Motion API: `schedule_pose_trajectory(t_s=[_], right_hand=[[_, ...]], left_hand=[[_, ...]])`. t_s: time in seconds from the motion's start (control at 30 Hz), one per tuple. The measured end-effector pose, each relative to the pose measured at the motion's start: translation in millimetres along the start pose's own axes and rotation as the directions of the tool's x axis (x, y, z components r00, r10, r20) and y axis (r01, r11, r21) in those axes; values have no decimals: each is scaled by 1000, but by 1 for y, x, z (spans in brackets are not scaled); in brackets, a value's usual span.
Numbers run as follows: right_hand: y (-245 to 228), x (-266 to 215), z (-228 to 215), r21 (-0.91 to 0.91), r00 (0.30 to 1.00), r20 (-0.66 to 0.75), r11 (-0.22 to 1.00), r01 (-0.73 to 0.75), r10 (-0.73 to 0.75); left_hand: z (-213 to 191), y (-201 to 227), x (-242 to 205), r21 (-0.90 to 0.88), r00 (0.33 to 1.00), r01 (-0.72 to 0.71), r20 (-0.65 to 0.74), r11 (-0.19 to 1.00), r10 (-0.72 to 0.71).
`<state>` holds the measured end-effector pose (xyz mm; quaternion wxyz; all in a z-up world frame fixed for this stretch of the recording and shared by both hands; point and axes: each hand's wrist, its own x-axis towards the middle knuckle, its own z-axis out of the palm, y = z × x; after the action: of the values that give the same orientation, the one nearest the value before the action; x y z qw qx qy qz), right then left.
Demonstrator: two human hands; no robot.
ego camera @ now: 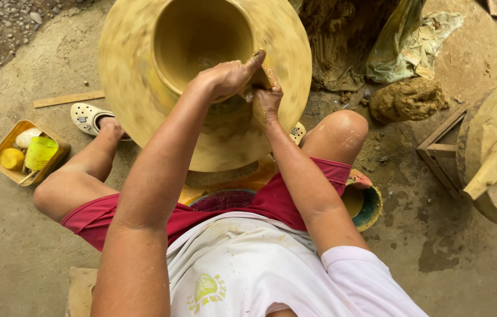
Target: The person places a lump of clay onto a rotating pottery wheel, centers it by hand, and uses a wet sponge to lubricate the surface while opening and shaping the clay into a hollow vessel.
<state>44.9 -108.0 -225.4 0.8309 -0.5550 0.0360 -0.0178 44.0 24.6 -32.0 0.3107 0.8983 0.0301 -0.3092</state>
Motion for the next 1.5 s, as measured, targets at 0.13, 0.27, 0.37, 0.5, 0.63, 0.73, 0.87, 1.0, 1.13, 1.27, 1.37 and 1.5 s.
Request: schedule_pose_trajectory(t_s=[0.13,0.27,0.37,0.5,0.63,0.73,0.87,1.0,1.13,1.27,1.37,1.5], right_hand=[[-12,-4,-2,-79,1000,4,997,16,-15],[-20,-5,-1,-141,995,50,985,96,-90],[-17,-2,0,-31,1000,20,999,18,-17],[-8,4,0,31,1000,27,999,-13,12],[-6,3,2,-52,1000,15,999,-8,9],[-7,2,6,-85,999,37,995,43,-40],[-5,2,8,5,997,62,999,41,-42],[-6,-2,8,-84,999,33,996,30,-28],[-15,-8,16,12,999,44,999,-30,29],[-28,-16,16,-93,997,39,994,-65,69],[-26,-15,15,-54,999,45,998,9,-7],[-19,-14,5,-44,999,38,999,-11,13]], left_hand=[[11,-23,27,-85,1000,2,12,996,-1],[12,-27,34,-74,1000,21,-2,997,-21],[11,-23,40,-53,999,31,9,998,-30],[4,-21,39,-32,1000,12,11,999,-11],[-3,-13,30,-33,999,51,2,998,-51],[-6,-12,25,-29,999,36,-9,999,-36],[2,-12,22,-30,997,-38,-63,999,36],[6,3,7,-1,996,71,-45,997,-71],[5,19,-13,36,991,129,-26,991,-128],[8,24,-17,55,991,128,-41,990,-126],[10,27,-15,81,989,149,-30,986,-147],[16,32,-9,104,988,142,-73,984,-135]])
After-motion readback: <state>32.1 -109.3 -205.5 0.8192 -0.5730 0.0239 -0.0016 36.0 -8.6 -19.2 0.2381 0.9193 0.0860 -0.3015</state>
